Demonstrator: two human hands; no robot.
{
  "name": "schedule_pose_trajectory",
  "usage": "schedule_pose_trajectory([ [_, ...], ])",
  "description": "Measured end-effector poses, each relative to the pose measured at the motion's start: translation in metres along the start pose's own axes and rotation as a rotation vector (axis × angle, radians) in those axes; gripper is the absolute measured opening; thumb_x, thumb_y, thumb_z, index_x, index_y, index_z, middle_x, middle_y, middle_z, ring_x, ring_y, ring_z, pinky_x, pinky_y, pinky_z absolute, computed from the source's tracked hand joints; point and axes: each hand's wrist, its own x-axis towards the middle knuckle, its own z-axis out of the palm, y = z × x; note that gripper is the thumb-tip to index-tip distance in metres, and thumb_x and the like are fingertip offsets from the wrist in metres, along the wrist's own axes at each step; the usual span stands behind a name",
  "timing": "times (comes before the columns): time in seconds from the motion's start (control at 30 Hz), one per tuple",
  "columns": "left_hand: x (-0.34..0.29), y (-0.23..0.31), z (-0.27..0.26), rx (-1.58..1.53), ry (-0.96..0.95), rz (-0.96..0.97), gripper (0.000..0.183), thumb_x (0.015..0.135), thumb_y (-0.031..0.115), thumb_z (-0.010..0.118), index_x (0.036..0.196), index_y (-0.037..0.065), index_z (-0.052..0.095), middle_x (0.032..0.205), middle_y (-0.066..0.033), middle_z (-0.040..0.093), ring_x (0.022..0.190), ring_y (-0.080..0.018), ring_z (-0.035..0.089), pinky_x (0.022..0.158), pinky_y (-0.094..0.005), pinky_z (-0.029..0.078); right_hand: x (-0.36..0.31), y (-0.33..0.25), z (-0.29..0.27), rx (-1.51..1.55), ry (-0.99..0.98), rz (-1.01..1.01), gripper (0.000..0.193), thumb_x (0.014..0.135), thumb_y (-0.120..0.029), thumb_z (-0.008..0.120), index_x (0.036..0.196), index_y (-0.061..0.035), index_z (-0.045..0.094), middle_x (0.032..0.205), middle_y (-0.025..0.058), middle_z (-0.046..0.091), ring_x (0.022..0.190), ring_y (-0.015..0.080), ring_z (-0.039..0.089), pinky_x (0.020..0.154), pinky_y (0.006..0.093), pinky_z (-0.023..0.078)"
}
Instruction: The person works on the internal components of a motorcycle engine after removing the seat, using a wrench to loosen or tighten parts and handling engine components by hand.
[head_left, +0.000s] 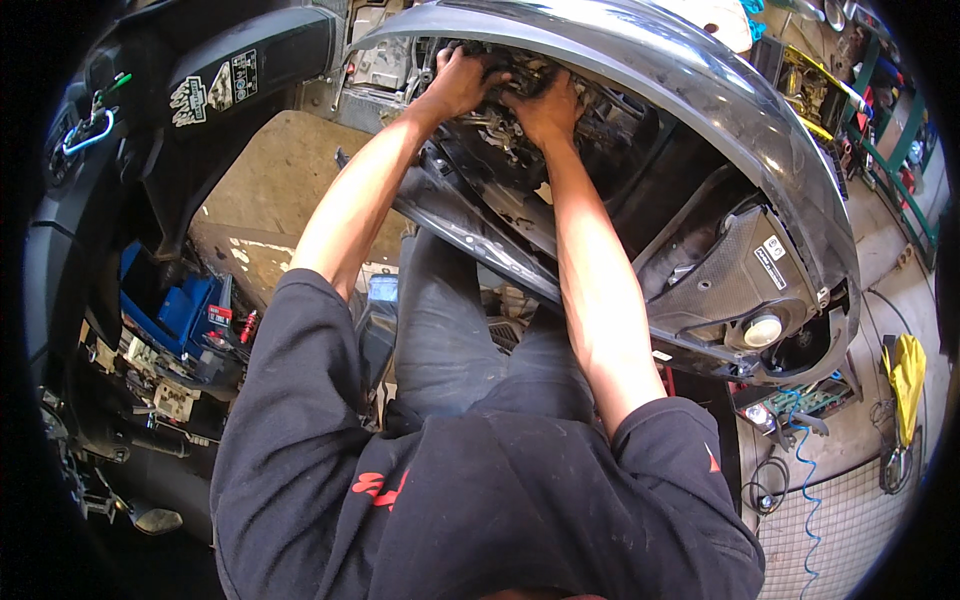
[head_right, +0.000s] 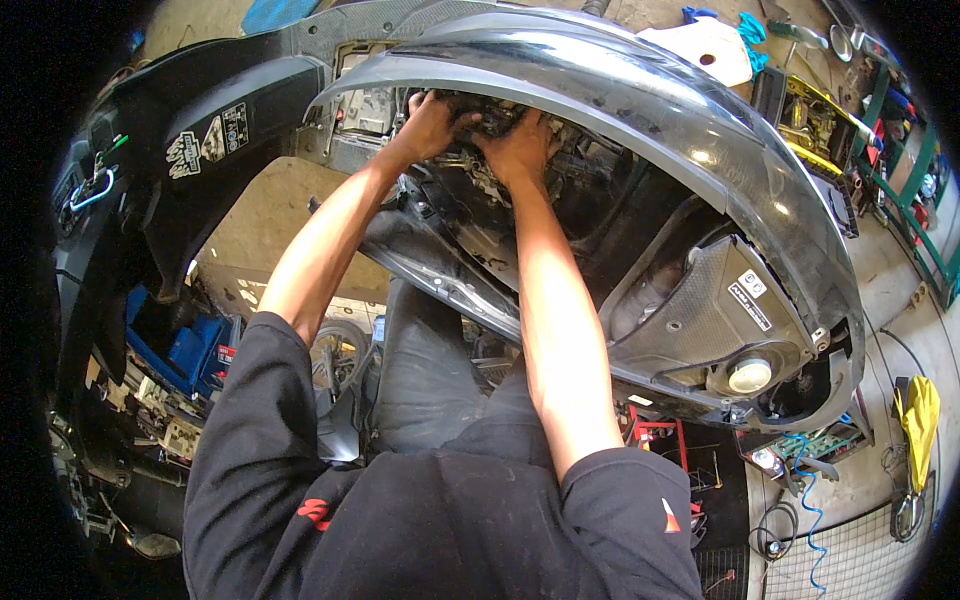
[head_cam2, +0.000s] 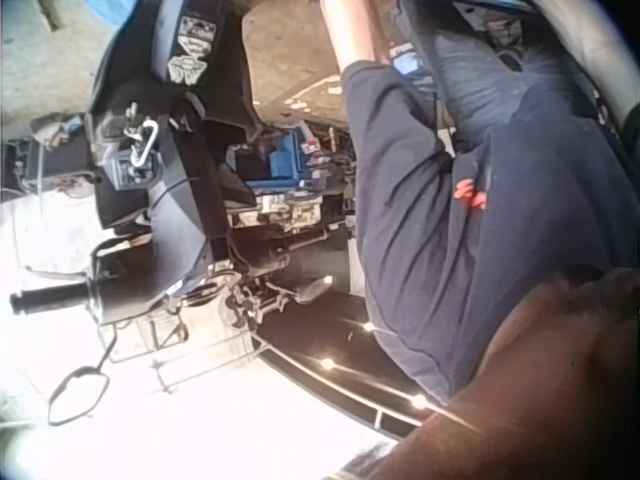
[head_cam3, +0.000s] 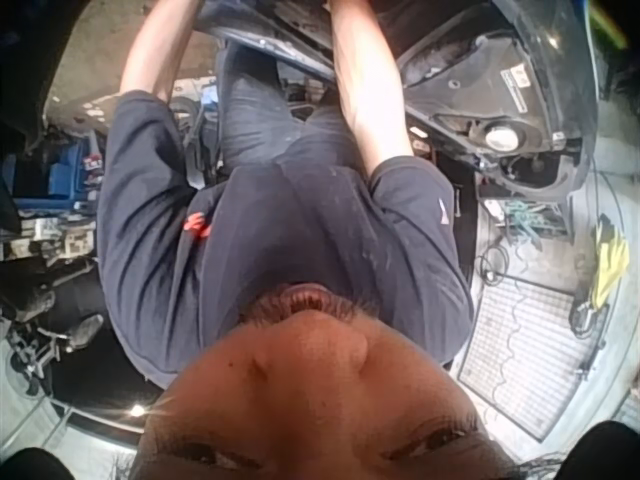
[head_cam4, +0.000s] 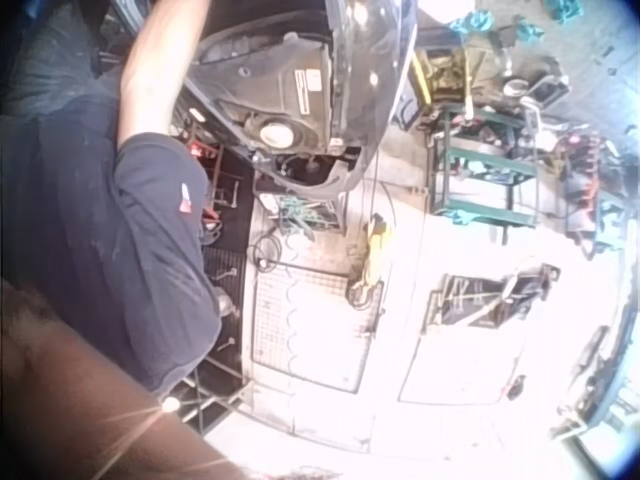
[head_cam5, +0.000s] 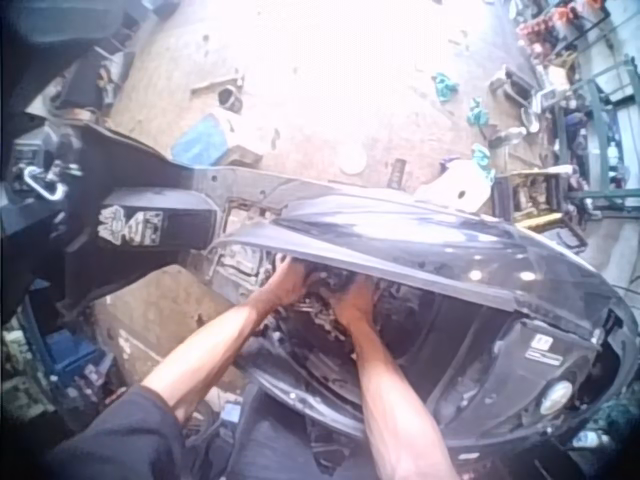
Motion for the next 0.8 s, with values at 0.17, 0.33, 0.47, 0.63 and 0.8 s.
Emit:
schedule_pose_trajectory([
  [0.17,-0.005,0.008,0.001,-0.094,0.022,-0.038,0.034,0.097,0.035,0.048,0.123,0.016,0.063,0.122,-0.0148,0.061,0.121,-0.0370,0.047,0.103,-0.0575,0.024,-0.002,0.000,0.001,-0.011,0.055,0.004,0.118,0.061,-0.040,0.086,0.147,-0.0032,0.015,0.143,0.0277,0.037,0.134,0.0407,0.033,0.114,0.0517,0.020],
  [0.33,0.006,0.006,-0.008,0.163,-0.161,-0.031,0.029,0.094,0.025,0.049,0.118,0.015,0.063,0.116,-0.0171,0.064,0.117,-0.0394,0.050,0.097,-0.0617,0.027,-0.008,-0.004,0.005,0.034,0.116,-0.022,0.113,0.063,-0.036,0.086,0.147,-0.0029,0.017,0.140,0.0285,0.039,0.131,0.0429,0.036,0.113,0.0535,0.021],
  [0.47,0.012,0.031,-0.019,0.311,-0.332,-0.163,0.026,0.093,0.024,0.050,0.108,0.011,0.067,0.114,-0.0164,0.064,0.117,-0.0358,0.050,0.090,-0.0624,0.030,-0.006,-0.006,0.007,0.016,0.168,-0.043,0.110,0.065,-0.034,0.086,0.146,-0.0025,0.019,0.137,0.0276,0.040,0.128,0.0443,0.039,0.111,0.0564,0.021],
  [0.63,-0.001,0.004,0.017,0.166,0.177,-0.026,0.027,0.092,0.028,0.054,0.108,0.012,0.067,0.112,-0.0151,0.063,0.117,-0.0350,0.050,0.087,-0.0623,0.032,-0.008,-0.006,0.014,-0.021,0.214,-0.094,0.107,0.065,-0.034,0.085,0.145,-0.0023,0.021,0.138,0.0258,0.040,0.128,0.0441,0.039,0.110,0.0597,0.021],
  [0.8,0.007,0.023,0.002,-0.002,-0.010,-0.210,0.029,0.091,0.031,0.057,0.110,0.012,0.068,0.113,-0.0176,0.065,0.114,-0.0361,0.054,0.093,-0.0572,0.034,-0.002,0.000,0.011,-0.004,0.190,-0.073,0.107,0.065,-0.036,0.085,0.145,-0.0022,0.022,0.139,0.0257,0.040,0.129,0.0440,0.038,0.110,0.0621,0.020],
])
